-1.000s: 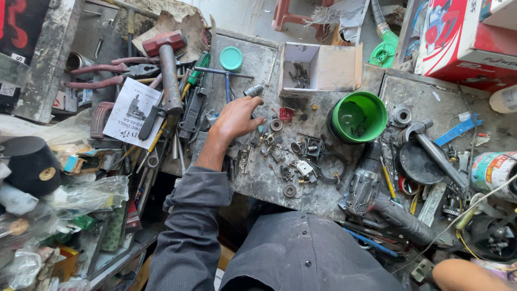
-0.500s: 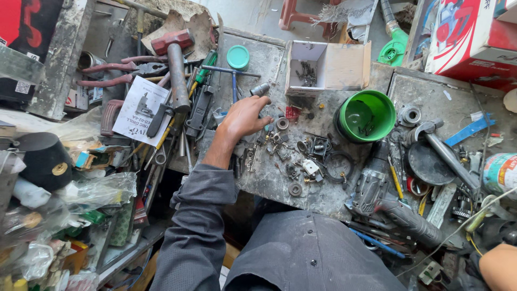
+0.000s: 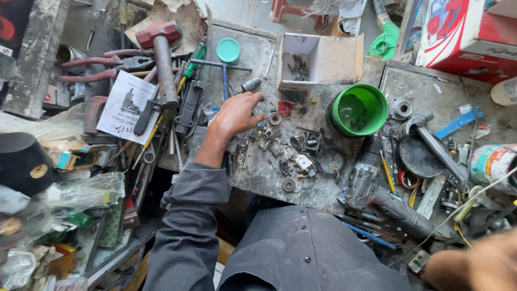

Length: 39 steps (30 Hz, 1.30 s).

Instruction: The person sorts through a pile of small metal screws and hardware parts on a cluttered workbench, picking up individual pieces and placing them into a blue plastic cup. Near the end, the person pours the collected parts from the cup back onto the workbench and continues handling the pile.

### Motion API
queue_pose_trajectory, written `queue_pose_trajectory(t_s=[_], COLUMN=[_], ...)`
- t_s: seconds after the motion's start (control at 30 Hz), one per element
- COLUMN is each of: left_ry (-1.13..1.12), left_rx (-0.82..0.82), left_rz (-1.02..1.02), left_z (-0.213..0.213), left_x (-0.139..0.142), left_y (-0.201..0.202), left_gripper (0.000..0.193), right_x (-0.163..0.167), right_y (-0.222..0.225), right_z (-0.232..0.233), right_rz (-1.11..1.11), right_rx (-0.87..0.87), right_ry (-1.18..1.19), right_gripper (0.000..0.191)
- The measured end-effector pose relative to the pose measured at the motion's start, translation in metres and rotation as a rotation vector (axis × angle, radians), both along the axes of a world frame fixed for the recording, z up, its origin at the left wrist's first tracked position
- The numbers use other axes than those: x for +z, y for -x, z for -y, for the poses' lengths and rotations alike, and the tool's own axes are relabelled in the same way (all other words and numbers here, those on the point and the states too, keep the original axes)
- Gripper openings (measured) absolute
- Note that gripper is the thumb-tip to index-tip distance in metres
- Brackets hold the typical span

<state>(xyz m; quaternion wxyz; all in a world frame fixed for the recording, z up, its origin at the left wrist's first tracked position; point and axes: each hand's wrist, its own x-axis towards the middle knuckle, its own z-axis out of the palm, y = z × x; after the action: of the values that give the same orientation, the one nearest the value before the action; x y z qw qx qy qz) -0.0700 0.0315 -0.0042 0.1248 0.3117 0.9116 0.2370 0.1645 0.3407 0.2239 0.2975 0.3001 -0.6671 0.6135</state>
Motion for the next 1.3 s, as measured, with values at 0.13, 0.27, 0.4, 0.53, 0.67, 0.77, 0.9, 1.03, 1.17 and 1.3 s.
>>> queue_pose_trajectory(t_s=[0.13, 0.27, 0.4, 0.53, 0.67, 0.77, 0.9, 1.03, 1.17, 1.3], left_ry=[0.016, 0.043, 0.029, 0.019, 0.002, 0.007, 0.020, 0.037, 0.009, -0.002], left_rx=[0.022, 0.025, 0.016, 0.020, 0.011, 0.015, 0.017, 0.029, 0.030, 0.027], left_rz=[0.016, 0.040, 0.010, 0.008, -0.008, -0.002, 0.007, 0.025, 0.009, -0.006], left_z=[-0.002, -0.002, -0.002, 0.000, 0.002, 0.002, 0.001, 0.001, 0.002, 0.003], left_x=[0.003, 0.004, 0.001, -0.001, -0.002, -0.003, -0.002, 0.000, 0.000, -0.003], left_y=[-0.001, -0.001, 0.000, 0.000, 0.001, 0.001, 0.000, 0.000, 0.000, 0.001], left_gripper=[0.053, 0.052, 0.052, 0.051, 0.052, 0.052, 0.052, 0.052, 0.052, 0.052], right_x=[-0.100, -0.199, -0.236, -0.240, -0.242, -0.241, -0.237, -0.231, -0.225, -0.225], right_y=[0.037, 0.032, 0.024, 0.028, 0.024, 0.017, 0.014, 0.020, 0.021, 0.016], right_z=[0.017, 0.027, 0.024, 0.023, 0.026, 0.033, 0.043, 0.048, 0.045, 0.035], right_rz=[0.769, 0.662, 0.556, 0.515, 0.540, 0.606, 0.695, 0.711, 0.692, 0.680], right_rx=[-0.258, -0.238, -0.252, -0.284, -0.307, -0.284, -0.303, -0.427, -0.474, -0.408], right_ry=[-0.512, -1.069, -1.283, -1.287, -1.136, -1.000, -0.854, -0.860, -1.084, -1.090], right_gripper=[0.016, 0.022, 0.031, 0.034, 0.025, 0.022, 0.026, 0.040, 0.071, 0.071])
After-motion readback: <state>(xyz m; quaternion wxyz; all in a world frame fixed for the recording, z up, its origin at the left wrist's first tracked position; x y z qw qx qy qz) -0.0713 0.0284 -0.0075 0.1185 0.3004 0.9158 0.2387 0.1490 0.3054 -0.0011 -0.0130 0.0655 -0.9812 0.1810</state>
